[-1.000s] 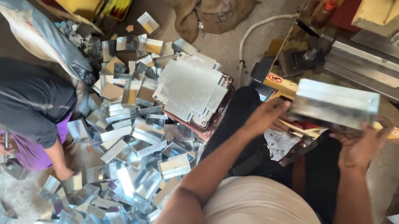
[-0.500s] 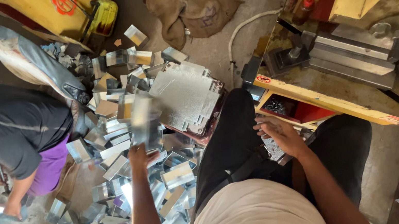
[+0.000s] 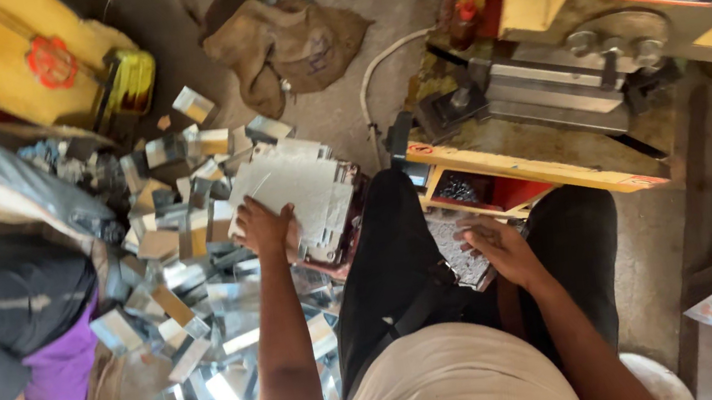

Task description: The person repeatedly picks up rectangular metal sheets from a pile on the floor, places them into a yellow hydraulic press machine, and operates the press to flatten or shape them. After each press cycle, the person removes the processed sheet and places it onto a growing stack of finished pieces.

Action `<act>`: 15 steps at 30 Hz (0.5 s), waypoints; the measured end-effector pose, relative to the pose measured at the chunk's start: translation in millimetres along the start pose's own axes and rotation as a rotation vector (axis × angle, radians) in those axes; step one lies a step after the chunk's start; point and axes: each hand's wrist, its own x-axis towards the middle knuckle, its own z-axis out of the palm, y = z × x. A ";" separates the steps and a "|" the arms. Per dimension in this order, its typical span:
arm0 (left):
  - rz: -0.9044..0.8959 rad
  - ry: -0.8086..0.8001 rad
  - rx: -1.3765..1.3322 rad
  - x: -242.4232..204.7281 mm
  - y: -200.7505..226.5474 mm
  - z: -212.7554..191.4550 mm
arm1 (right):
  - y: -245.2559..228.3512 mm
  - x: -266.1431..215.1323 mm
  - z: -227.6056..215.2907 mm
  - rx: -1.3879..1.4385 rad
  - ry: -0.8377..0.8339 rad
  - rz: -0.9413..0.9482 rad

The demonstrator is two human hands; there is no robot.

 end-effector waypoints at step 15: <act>0.000 -0.374 0.304 -33.3 39.1 -49.4 | 24.3 -6.3 -15.5 0.031 0.090 0.019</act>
